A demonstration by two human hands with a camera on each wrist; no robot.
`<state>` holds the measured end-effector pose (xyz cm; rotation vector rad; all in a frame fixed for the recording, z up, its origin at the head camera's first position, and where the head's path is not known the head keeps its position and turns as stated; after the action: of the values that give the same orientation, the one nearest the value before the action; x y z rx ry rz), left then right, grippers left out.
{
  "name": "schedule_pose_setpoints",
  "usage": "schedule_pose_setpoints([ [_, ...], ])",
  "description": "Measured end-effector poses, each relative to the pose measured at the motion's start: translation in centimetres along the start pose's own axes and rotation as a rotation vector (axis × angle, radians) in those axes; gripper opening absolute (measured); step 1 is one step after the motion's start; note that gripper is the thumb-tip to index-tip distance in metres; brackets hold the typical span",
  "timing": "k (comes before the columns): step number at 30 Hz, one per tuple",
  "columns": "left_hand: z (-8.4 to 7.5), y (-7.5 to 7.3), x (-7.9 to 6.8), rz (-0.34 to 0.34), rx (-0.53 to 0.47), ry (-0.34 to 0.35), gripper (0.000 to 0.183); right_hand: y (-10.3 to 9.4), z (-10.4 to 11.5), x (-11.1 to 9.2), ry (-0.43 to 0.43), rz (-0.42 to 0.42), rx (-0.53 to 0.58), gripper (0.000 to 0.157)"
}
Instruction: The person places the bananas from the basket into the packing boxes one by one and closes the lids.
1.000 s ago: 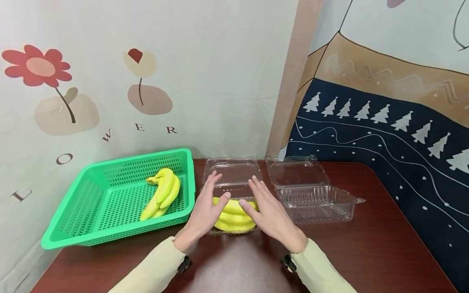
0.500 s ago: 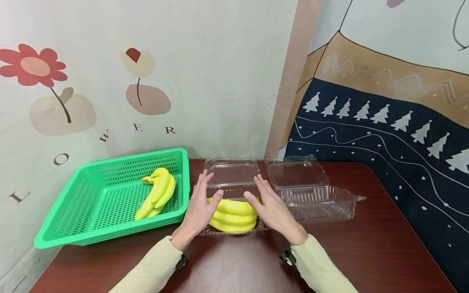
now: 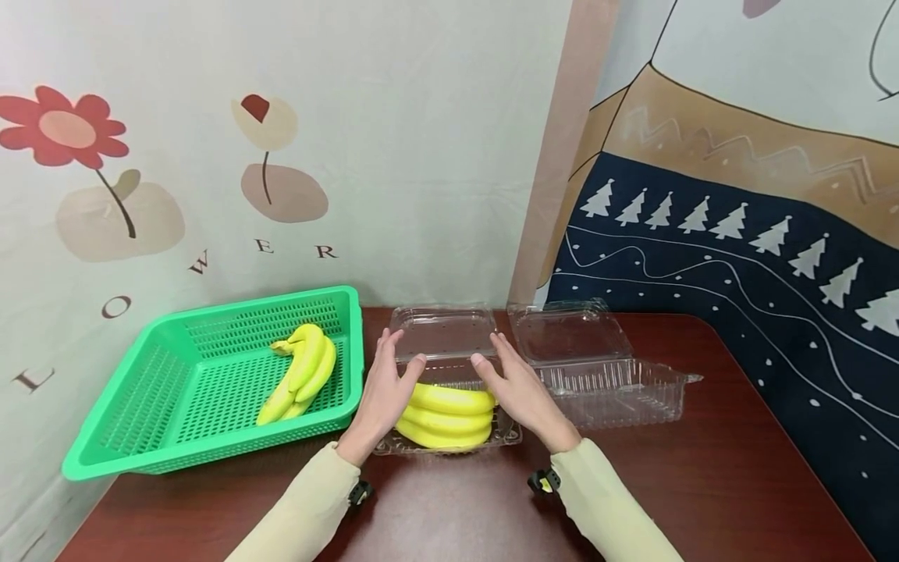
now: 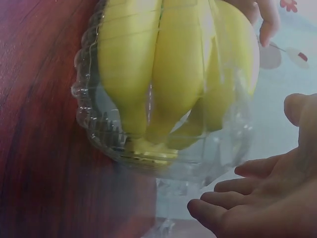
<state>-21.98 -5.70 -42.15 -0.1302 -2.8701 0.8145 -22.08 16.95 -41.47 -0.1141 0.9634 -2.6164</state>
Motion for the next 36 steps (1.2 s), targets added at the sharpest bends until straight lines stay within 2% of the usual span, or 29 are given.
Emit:
schedule_pose_setpoints([
  [6, 0.6, 0.1, 0.5, 0.017, -0.032, -0.082, 0.074, 0.0, -0.8, 0.0, 0.065, 0.02, 0.031, 0.08],
  [19, 0.4, 0.4, 0.8, 0.037, -0.119, -0.12, 0.073, -1.1, -2.0, -0.9, 0.103, 0.011, 0.045, 0.082],
  [24, 1.0, 0.3, 1.2, 0.041, -0.158, -0.158, 0.073, -1.0, -2.2, -0.3, 0.124, 0.023, 0.075, 0.083],
  [36, 1.5, 0.4, 1.8, 0.019, -0.153, -0.198, 0.071, -0.9, -2.9, 1.0, 0.15, 0.001, 0.118, 0.084],
])
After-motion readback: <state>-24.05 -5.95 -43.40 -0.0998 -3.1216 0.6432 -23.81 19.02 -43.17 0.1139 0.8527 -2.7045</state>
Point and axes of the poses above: each hand's wrist, its own x-axis towards the middle knuckle, its own y-axis out of the palm, z = x × y, the point moved 3 cm from there along x, towards the middle knuckle, and after that the axes turned 10 degrees about z, right-handed, at the moved point
